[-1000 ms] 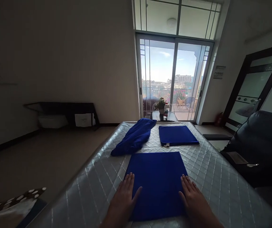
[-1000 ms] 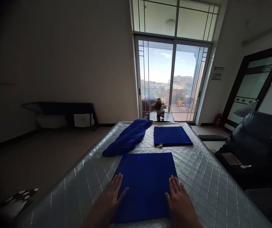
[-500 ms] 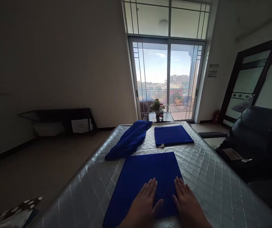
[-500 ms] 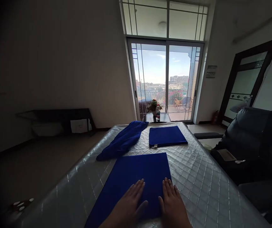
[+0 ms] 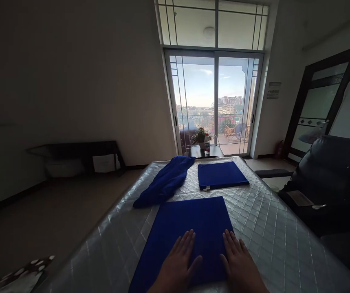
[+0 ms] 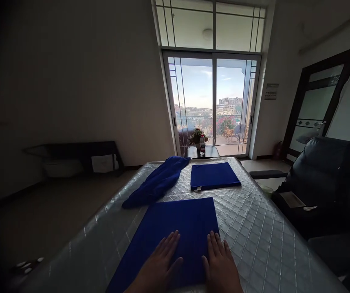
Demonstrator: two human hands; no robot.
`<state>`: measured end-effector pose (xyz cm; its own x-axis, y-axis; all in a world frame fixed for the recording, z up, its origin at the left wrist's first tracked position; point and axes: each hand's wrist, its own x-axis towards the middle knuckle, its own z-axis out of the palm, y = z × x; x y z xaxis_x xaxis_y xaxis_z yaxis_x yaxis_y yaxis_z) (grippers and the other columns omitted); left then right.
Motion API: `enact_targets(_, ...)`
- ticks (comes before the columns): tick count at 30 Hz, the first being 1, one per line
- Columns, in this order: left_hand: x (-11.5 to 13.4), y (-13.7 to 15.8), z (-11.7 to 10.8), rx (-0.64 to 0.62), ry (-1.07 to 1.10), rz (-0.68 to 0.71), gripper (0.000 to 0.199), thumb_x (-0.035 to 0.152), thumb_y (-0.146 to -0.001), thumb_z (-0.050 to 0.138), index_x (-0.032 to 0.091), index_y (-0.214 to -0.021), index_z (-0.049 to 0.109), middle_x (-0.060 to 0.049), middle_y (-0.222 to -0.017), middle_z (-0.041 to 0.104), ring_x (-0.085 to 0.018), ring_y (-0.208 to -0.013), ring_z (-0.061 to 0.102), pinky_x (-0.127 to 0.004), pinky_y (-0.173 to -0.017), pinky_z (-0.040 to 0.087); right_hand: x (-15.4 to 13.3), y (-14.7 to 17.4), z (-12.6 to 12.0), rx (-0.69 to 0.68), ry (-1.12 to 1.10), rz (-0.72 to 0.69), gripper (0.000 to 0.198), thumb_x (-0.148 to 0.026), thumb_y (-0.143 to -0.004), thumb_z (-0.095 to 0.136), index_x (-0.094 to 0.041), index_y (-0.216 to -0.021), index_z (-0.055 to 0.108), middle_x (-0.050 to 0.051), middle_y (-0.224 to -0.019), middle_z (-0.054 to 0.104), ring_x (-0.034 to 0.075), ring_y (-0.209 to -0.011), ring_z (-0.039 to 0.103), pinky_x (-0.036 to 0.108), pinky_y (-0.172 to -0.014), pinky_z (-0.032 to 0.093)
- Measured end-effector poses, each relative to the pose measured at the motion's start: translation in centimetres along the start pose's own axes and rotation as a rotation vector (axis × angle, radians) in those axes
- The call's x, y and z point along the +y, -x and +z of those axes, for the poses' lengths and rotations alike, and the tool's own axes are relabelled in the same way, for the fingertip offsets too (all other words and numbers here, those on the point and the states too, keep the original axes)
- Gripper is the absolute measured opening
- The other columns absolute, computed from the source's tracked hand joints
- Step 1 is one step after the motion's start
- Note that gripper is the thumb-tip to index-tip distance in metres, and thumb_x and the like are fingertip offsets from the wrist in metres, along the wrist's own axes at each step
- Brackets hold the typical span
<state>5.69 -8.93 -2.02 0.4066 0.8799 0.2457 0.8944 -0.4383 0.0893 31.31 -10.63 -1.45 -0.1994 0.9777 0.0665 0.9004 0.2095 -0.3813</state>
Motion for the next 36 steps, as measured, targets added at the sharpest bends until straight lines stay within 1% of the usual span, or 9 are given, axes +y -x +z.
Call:
enact_targets(4, -6.0, 4.2, 0.4, -0.052, -0.034, -0.286, 0.062, 0.055, -0.099, 0.035, 0.028, -0.155, 0.029, -0.002, -0.163, 0.033, -0.024, -0.149, 0.038, -0.046, -0.12, 0.041, -0.6, 0.1, -0.7, -0.052, 0.026, 0.003, 0.061, -0.047, -0.101, 0.029, -0.021, -0.156, 0.028, 0.004, -0.166, 0.021, 0.024, -0.154, 0.019, 0.05, -0.127, 0.023)
enact_targets(6, -8.1, 5.8, 1.5, -0.027, -0.046, -0.344, 0.064, 0.054, -0.098, 0.036, 0.026, -0.156, 0.029, -0.002, -0.164, 0.031, -0.025, -0.15, 0.036, -0.049, -0.121, 0.039, -0.6, 0.1, -0.8, -0.042, 0.031, -0.002, 0.06, -0.046, -0.101, 0.03, -0.021, -0.156, 0.028, 0.004, -0.165, 0.022, 0.024, -0.154, 0.02, 0.05, -0.126, 0.023)
enact_targets(9, -9.5, 7.1, 3.2, 0.048, -0.062, -0.37, 0.068, 0.055, -0.096, 0.04, 0.029, -0.157, 0.026, -0.001, -0.163, 0.033, -0.027, -0.151, 0.034, -0.053, -0.121, 0.038, -0.5, 0.1, -0.6, -0.005, 0.026, -0.004, 0.06, -0.047, -0.101, 0.032, -0.022, -0.155, 0.031, 0.004, -0.165, 0.026, 0.025, -0.153, 0.022, 0.05, -0.126, 0.025)
enact_targets(12, -9.5, 7.2, 3.9, 0.071, -0.038, -0.362, 0.071, 0.058, -0.094, 0.04, 0.031, -0.158, 0.024, -0.001, -0.164, 0.033, -0.026, -0.152, 0.032, -0.053, -0.121, 0.037, -0.6, 0.1, -0.4, -0.011, 0.048, 0.01, 0.06, -0.049, -0.101, 0.03, -0.024, -0.155, 0.032, 0.002, -0.165, 0.025, 0.024, -0.154, 0.022, 0.049, -0.127, 0.023)
enact_targets(19, -9.1, 6.9, 3.0, 0.045, 0.018, -0.34, 0.076, 0.064, -0.092, 0.04, 0.027, -0.157, 0.029, -0.005, -0.163, 0.034, -0.029, -0.15, 0.034, -0.053, -0.12, 0.039, -0.5, 0.2, -0.2, 0.029, 0.126, 0.0, 0.057, -0.045, -0.101, 0.031, -0.028, -0.155, 0.031, 0.0, -0.165, 0.028, 0.023, -0.153, 0.025, 0.048, -0.126, 0.027)
enact_targets(23, -9.1, 7.0, 2.9, 0.025, 0.05, -0.338, 0.077, 0.067, -0.092, 0.038, 0.029, -0.158, 0.023, -0.003, -0.164, 0.03, -0.027, -0.151, 0.033, -0.052, -0.121, 0.038, -0.7, 0.2, -0.5, -0.011, 0.141, 0.015, 0.059, -0.048, -0.101, 0.03, -0.027, -0.156, 0.03, 0.0, -0.165, 0.027, 0.023, -0.153, 0.025, 0.049, -0.126, 0.027)
enact_targets(26, -9.0, 7.0, 3.1, 0.0, 0.078, -0.341, 0.08, 0.068, -0.092, 0.035, 0.025, -0.158, 0.021, -0.004, -0.166, 0.024, -0.028, -0.153, 0.028, -0.052, -0.123, 0.035, -1.4, -0.2, -1.3, -0.054, 0.189, 0.029, 0.06, -0.048, -0.1, 0.029, -0.022, -0.154, 0.034, 0.002, -0.164, 0.028, 0.024, -0.153, 0.025, 0.05, -0.126, 0.026)
enact_targets(30, -9.2, 7.1, 3.8, 0.026, 0.076, -0.352, 0.079, 0.066, -0.093, 0.035, 0.023, -0.157, 0.021, -0.005, -0.166, 0.023, -0.029, -0.153, 0.026, -0.054, -0.124, 0.032, -3.2, -2.3, -3.4, -0.083, 0.24, 0.03, 0.059, -0.039, -0.099, 0.028, -0.015, -0.152, 0.039, 0.007, -0.162, 0.034, 0.025, -0.153, 0.027, 0.049, -0.125, 0.026)
enact_targets(36, -9.2, 7.0, 2.8, 0.053, 0.059, -0.329, 0.075, 0.064, -0.091, 0.044, 0.035, -0.156, 0.02, 0.002, -0.163, 0.031, -0.028, -0.15, 0.035, -0.053, -0.121, 0.04, -5.0, -6.8, -4.9, -0.08, 0.22, 0.019, 0.064, -0.04, -0.101, 0.022, -0.007, -0.155, 0.03, 0.013, -0.165, 0.027, 0.024, -0.155, 0.019, 0.047, -0.127, 0.018)
